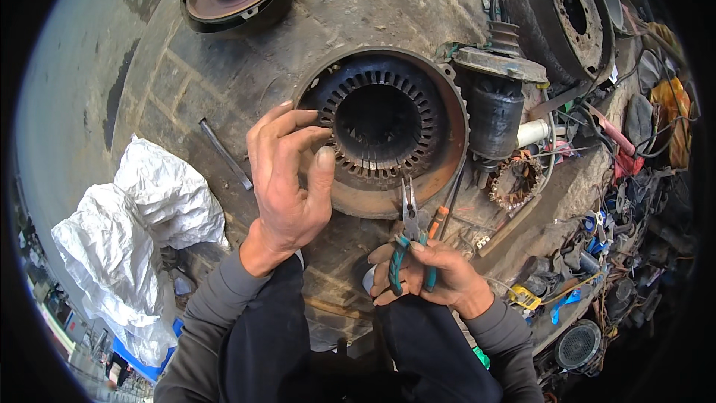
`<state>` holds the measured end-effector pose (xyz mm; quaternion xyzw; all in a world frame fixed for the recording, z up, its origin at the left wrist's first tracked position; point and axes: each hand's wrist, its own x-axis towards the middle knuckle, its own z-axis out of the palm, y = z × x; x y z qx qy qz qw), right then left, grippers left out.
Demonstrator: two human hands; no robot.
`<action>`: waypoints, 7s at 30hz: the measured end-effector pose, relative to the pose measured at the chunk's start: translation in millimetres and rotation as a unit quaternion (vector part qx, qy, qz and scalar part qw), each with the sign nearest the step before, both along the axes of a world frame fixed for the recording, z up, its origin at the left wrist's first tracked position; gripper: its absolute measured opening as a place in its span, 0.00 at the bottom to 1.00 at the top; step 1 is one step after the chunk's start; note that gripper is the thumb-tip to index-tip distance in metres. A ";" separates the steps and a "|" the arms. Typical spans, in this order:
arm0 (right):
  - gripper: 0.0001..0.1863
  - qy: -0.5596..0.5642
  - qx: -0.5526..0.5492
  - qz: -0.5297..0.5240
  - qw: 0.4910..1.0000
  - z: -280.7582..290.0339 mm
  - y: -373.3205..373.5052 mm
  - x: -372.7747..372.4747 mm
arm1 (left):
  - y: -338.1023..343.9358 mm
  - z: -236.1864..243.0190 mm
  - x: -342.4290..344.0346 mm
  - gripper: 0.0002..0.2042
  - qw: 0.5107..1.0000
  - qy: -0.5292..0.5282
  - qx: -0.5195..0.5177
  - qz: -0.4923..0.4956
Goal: The person uses pliers and a hammer to bend and adjust metal tabs on a circular mechanical component. They repeatedly grip individual tabs with pliers and strike them with a hammer to reshape them.
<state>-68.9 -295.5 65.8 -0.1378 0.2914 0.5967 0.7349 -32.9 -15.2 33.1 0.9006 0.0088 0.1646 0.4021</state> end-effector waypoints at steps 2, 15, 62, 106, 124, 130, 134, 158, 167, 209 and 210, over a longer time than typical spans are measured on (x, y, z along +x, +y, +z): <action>0.34 0.020 0.011 -0.010 1.000 0.3 0.1 0.8 | -2.9 -2.9 1.0 0.10 1.000 0.008 0.010 0.006; 0.17 -0.039 -0.061 0.032 0.997 10.3 10.2 8.3 | -14.6 -29.3 14.2 0.25 0.995 -0.028 -0.055 0.075; 0.17 -0.256 -0.345 0.130 0.894 -92.9 -50.1 -84.4 | 41.7 -22.7 65.5 0.30 0.974 -0.005 -0.182 -0.137; 0.15 -0.258 -0.102 0.115 0.954 11.2 68.2 -17.7 | 23.5 52.7 -104.5 0.19 0.729 0.572 -0.307 -0.218; 0.21 -0.028 -0.001 -0.061 0.998 3.9 86.2 -30.9 | 28.3 57.4 -99.7 0.26 0.808 0.552 -0.138 -0.151; 0.20 0.005 0.013 -0.088 0.996 6.3 89.5 -32.1 | 26.2 54.1 -97.7 0.24 0.807 0.526 -0.215 -0.161; 0.15 0.011 -0.001 -0.088 0.996 5.2 89.6 -32.6 | 18.4 57.4 -94.6 0.24 0.759 0.555 -0.297 -0.167; 0.18 -0.082 -0.054 -0.064 0.993 -14.0 79.5 -39.2 | -19.8 3.0 -129.6 0.27 0.692 0.429 -0.558 -0.162; 0.13 -0.174 -0.116 -0.016 0.978 -26.5 75.6 -42.9 | -33.1 -11.2 -138.0 0.30 0.688 0.381 -0.599 -0.148; 0.09 -0.166 -0.164 0.041 0.972 -0.6 60.9 -21.2 | -24.1 2.0 -113.3 0.34 0.668 0.496 -0.515 -0.207; 0.09 -0.178 -0.169 0.040 0.969 -3.5 62.2 -23.4 | -24.3 -1.4 -114.2 0.34 0.663 0.499 -0.519 -0.207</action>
